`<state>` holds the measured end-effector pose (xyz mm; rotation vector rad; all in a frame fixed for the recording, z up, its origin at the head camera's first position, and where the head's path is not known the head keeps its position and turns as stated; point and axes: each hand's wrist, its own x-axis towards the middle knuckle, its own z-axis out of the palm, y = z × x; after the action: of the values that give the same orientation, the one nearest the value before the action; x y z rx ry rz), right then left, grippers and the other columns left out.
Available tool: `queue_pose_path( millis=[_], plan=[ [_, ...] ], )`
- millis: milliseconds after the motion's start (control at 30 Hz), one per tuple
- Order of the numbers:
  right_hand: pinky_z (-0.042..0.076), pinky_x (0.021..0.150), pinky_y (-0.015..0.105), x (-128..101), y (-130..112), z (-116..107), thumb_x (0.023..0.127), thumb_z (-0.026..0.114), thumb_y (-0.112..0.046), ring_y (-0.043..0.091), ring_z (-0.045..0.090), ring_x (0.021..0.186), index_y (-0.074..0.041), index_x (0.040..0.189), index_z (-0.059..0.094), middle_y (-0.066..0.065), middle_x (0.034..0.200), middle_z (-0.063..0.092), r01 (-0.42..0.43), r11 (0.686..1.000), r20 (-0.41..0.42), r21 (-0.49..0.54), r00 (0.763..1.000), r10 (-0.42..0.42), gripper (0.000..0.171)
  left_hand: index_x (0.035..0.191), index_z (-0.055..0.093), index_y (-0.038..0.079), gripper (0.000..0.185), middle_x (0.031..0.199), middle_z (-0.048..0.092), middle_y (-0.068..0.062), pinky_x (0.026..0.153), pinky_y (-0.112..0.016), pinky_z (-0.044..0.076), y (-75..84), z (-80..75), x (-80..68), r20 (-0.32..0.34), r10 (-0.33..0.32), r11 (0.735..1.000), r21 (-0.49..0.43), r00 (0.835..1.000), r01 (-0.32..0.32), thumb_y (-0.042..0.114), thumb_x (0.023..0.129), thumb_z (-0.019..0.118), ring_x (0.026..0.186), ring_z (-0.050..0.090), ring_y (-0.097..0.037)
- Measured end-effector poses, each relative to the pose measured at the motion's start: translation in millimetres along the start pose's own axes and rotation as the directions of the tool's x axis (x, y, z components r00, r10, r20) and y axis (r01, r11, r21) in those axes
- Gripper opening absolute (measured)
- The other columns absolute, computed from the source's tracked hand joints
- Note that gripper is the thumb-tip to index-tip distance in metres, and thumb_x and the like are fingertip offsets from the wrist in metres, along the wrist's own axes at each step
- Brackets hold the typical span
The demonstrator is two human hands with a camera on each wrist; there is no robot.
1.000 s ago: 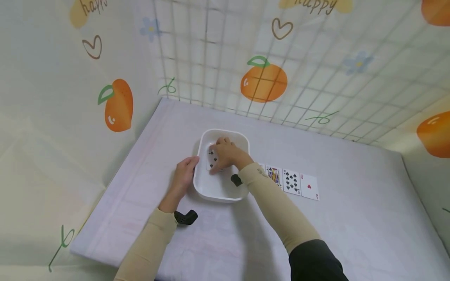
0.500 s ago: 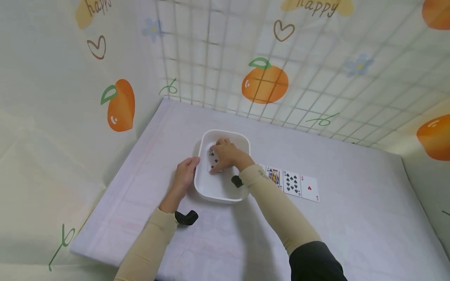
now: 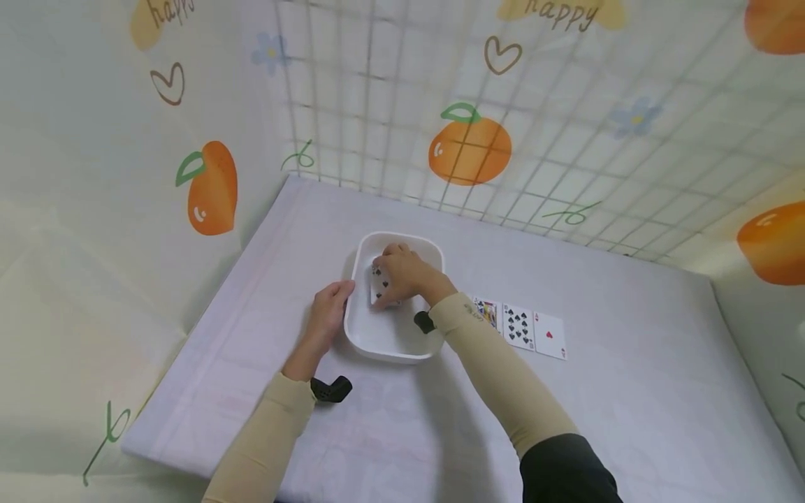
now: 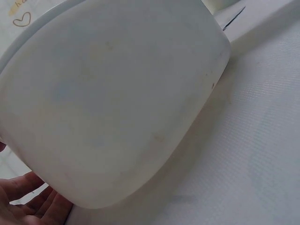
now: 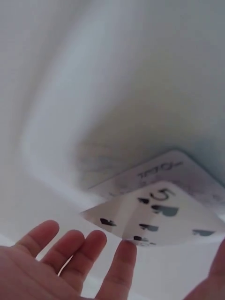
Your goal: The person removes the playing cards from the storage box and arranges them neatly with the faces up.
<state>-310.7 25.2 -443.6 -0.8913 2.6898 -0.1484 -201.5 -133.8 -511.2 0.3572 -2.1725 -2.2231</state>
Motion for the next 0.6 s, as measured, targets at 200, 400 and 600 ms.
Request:
queue_pose_path(
  millis=[200, 400, 600],
  plan=[
    [0.043, 0.097, 0.042, -8, 1, -9, 0.069, 0.086, -0.051, 0.025, 0.041, 0.115, -0.014, 0.137, 0.058, 0.009, 0.136, 0.047, 0.024, 1.0, -0.017, -0.008, 1.0, -0.024, 0.083, 0.13, 0.061, 0.003, 0.045, 0.124, 0.064, -0.015, 0.1, -0.044, 0.046, 0.5, 2.3, -1.0, 0.001, 0.002, 1.0, -0.002, 1.0, -0.002, 0.038, 0.102, 0.051, 0.113, 0.059, -0.028],
    [0.043, 0.097, 0.041, -18, 2, -19, 0.069, 0.086, -0.05, 0.026, 0.041, 0.118, -0.011, 0.137, 0.058, 0.011, 0.137, 0.048, 0.05, 0.998, -0.046, -0.05, 0.998, -0.052, 0.083, 0.128, 0.061, 0.002, 0.046, 0.125, 0.064, -0.016, 0.101, -0.045, 0.044, 1.4, 3.7, -0.4, -0.008, 0.004, 1.0, -0.006, 1.0, -0.004, 0.037, 0.102, 0.052, 0.115, 0.058, -0.029],
    [0.043, 0.095, 0.041, -30, 3, -30, 0.07, 0.085, -0.05, 0.026, 0.042, 0.114, -0.009, 0.137, 0.058, 0.012, 0.135, 0.05, 0.055, 0.995, -0.065, -0.082, 0.996, -0.061, 0.082, 0.127, 0.061, 0.0, 0.045, 0.124, 0.064, -0.017, 0.101, -0.045, 0.044, 0.2, 5.6, -1.6, -0.016, 0.008, 1.0, -0.015, 1.0, -0.009, 0.036, 0.102, 0.052, 0.115, 0.058, -0.03]
  ],
)
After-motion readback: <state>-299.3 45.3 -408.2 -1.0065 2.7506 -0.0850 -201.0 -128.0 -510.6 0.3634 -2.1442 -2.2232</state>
